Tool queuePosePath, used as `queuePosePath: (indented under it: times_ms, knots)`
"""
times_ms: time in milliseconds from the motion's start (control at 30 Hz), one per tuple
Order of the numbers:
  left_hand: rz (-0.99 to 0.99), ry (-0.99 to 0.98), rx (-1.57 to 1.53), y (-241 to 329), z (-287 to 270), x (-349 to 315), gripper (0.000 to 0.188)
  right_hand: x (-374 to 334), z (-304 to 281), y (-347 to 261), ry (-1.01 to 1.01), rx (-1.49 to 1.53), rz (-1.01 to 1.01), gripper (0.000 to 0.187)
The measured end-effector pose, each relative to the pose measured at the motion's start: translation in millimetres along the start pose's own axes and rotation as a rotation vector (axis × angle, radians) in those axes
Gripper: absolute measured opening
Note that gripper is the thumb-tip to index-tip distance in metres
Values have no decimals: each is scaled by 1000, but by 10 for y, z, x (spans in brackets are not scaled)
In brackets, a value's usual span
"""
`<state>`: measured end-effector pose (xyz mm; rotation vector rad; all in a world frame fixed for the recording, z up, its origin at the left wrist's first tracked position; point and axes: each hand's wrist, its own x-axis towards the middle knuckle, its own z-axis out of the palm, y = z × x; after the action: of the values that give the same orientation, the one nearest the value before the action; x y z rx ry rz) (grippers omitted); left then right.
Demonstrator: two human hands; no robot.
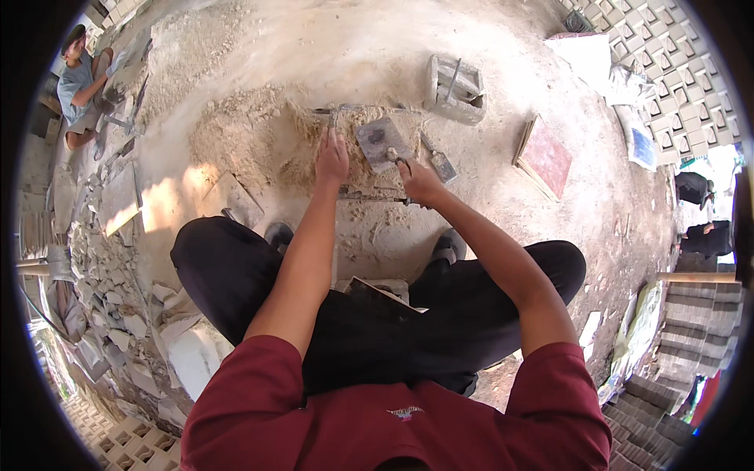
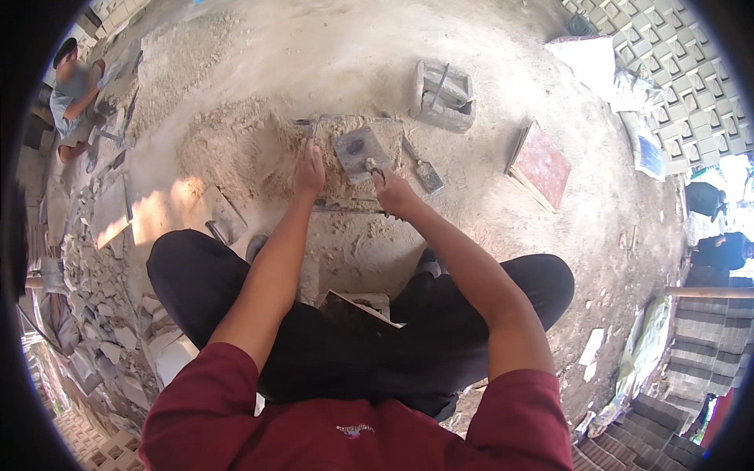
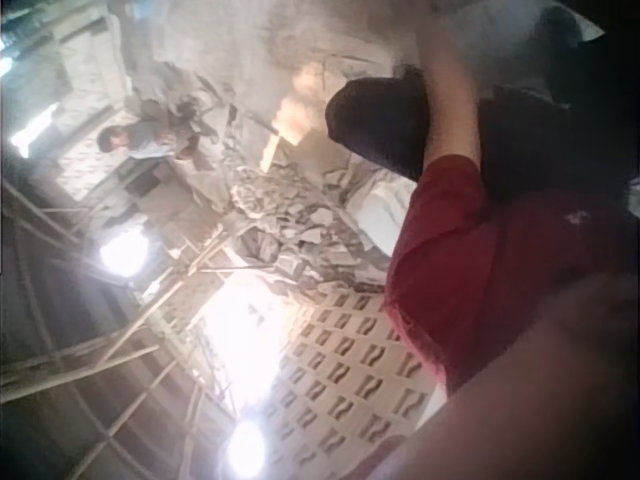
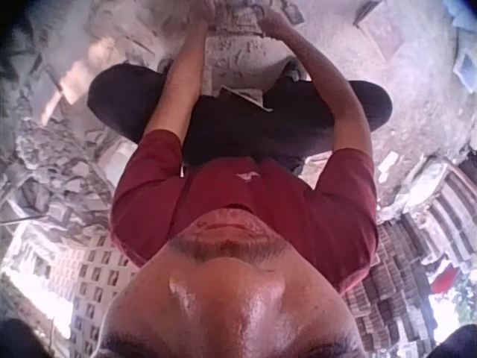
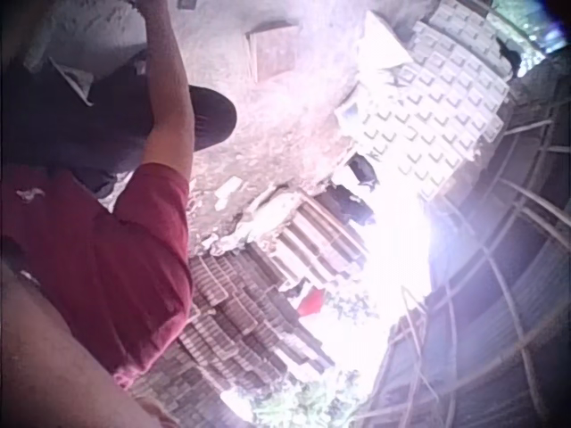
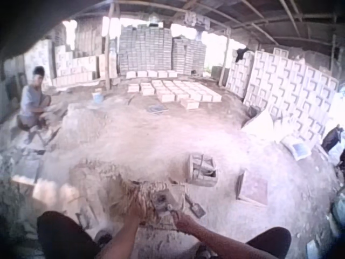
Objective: The person prepares a mold by hand, places a square tile into the mold, and then uses a trowel to apply and smooth a textured material over the surface.
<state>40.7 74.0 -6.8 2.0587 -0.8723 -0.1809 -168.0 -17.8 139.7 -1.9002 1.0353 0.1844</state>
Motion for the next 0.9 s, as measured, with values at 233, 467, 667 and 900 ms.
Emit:
queuePosePath:
  times_ms: [233,467,667,900]
  knots:
    - [13,45,72,159,116,-85,63,-78,256,503,64,-260,-246,36]
    - [-262,69,-189,228,-16,-80,59,245,31,-151,299,-67,-229,45]
    - [-36,381,-170,183,-43,-96,54,551,380,-87,260,-343,-215,49]
    - [-235,228,-338,132,-3,-81,62,525,408,-190,160,-448,-172,49]
